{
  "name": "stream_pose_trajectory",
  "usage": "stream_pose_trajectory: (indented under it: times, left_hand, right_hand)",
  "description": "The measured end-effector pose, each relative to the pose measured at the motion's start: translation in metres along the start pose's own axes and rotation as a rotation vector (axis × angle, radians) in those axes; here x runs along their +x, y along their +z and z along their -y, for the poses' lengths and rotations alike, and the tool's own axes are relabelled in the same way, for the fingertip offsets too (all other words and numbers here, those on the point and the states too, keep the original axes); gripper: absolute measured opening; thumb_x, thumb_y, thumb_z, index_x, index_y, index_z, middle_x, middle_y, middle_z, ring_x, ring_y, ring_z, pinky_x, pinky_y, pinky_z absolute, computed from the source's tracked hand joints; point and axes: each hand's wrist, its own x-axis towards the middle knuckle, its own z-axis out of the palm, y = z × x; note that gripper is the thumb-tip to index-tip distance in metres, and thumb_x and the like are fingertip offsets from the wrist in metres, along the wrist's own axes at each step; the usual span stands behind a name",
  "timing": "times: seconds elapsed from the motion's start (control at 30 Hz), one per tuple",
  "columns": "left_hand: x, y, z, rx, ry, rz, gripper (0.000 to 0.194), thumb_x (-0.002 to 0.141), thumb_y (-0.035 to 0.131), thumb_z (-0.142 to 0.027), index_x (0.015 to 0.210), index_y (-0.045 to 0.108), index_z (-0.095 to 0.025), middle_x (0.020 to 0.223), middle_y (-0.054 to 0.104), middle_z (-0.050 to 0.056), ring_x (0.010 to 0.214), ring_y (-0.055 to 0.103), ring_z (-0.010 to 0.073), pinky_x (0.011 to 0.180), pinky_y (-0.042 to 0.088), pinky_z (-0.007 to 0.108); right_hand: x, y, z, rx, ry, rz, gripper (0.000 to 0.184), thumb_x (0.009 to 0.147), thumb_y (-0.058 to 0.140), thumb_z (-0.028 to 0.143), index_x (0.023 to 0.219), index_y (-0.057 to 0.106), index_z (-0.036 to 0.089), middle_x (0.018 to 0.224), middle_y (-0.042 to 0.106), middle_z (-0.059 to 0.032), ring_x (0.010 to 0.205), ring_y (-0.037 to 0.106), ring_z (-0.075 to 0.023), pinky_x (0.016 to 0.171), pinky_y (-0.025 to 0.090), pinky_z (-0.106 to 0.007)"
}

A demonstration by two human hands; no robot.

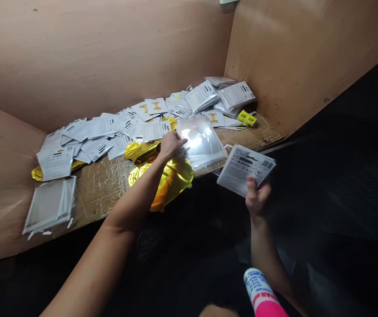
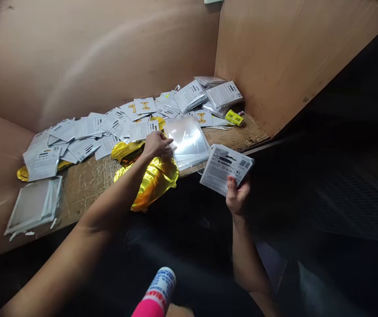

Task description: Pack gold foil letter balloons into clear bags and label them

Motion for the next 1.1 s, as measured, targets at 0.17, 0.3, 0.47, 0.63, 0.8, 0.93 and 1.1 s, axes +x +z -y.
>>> stream_pose_trajectory:
  times: [0.17, 0.3, 0.47, 0.63, 0.8, 0.93, 1.1]
  left_hand:
    - [0.009, -0.005, -0.015, -0.468, -0.040, -0.063, 0.020, 0.095, 0.077, -0.030, 0.086, 0.062, -0.021, 0.070, 0.067, 0.003, 0.059, 0.066, 0.0191, 0.068, 0.057, 0.035]
    - [-0.023, -0.036, -0.013, -0.564, 0.101, -0.204, 0.022, 0.097, 0.078, -0.037, 0.094, 0.062, -0.021, 0.071, 0.068, 0.001, 0.050, 0.060, 0.0140, 0.053, 0.049, 0.026]
    - [-0.131, -0.098, 0.068, -0.503, -0.017, -0.406, 0.034, 0.091, 0.081, -0.049, 0.088, 0.064, -0.020, 0.069, 0.067, 0.000, 0.044, 0.058, 0.0104, 0.041, 0.041, 0.021]
    - [-0.240, -0.125, 0.153, -0.444, -0.434, -0.551, 0.033, 0.091, 0.078, -0.045, 0.102, 0.059, -0.020, 0.072, 0.071, -0.002, 0.040, 0.063, 0.0131, 0.036, 0.039, 0.019]
    - [-0.290, -0.113, 0.184, -0.594, -0.485, -0.656, 0.042, 0.090, 0.081, -0.049, 0.105, 0.052, -0.023, 0.077, 0.073, -0.001, 0.048, 0.069, 0.0154, 0.040, 0.043, 0.019]
    - [-0.307, -0.101, 0.189, -0.972, -0.476, -0.613, 0.047, 0.074, 0.094, -0.041, 0.097, 0.061, -0.018, 0.096, 0.073, 0.004, 0.082, 0.083, 0.0234, 0.071, 0.067, 0.032]
    - [-0.318, -0.093, 0.184, -1.082, -0.494, -0.674, 0.067, 0.068, 0.090, -0.018, 0.126, 0.056, -0.023, 0.116, 0.075, 0.007, 0.096, 0.082, 0.0232, 0.082, 0.067, 0.035]
  right_hand:
    - [0.000, 0.013, 0.003, 0.093, 0.043, 0.034, 0.051, 0.093, 0.074, 0.053, 0.131, 0.067, 0.020, 0.126, 0.074, -0.0156, 0.124, 0.071, -0.0332, 0.112, 0.055, -0.053]
    - [-0.015, 0.018, 0.008, 0.165, 0.283, 0.081, 0.052, 0.090, 0.074, 0.057, 0.130, 0.070, 0.023, 0.124, 0.076, -0.0138, 0.113, 0.075, -0.0322, 0.100, 0.062, -0.052]
    - [-0.049, 0.049, 0.025, 0.311, 0.511, 0.483, 0.057, 0.084, 0.082, 0.064, 0.125, 0.072, 0.025, 0.112, 0.080, -0.0141, 0.104, 0.078, -0.0341, 0.091, 0.066, -0.050]
    - [-0.088, 0.111, 0.047, 0.396, 0.772, 1.025, 0.055, 0.089, 0.085, 0.064, 0.122, 0.074, 0.022, 0.114, 0.081, -0.0137, 0.108, 0.078, -0.0346, 0.094, 0.065, -0.046]
    - [-0.118, 0.163, 0.054, 0.338, 0.898, 1.351, 0.055, 0.089, 0.088, 0.058, 0.126, 0.075, 0.020, 0.119, 0.081, -0.0127, 0.110, 0.078, -0.0326, 0.098, 0.064, -0.046]
    - [-0.125, 0.177, 0.061, 0.256, 0.949, 1.421, 0.055, 0.089, 0.088, 0.057, 0.127, 0.075, 0.020, 0.120, 0.081, -0.0127, 0.109, 0.078, -0.0315, 0.097, 0.064, -0.046]
    - [-0.132, 0.188, 0.072, 0.228, 1.007, 1.511, 0.060, 0.087, 0.090, 0.056, 0.131, 0.075, 0.018, 0.119, 0.081, -0.0136, 0.107, 0.079, -0.0309, 0.095, 0.065, -0.044]
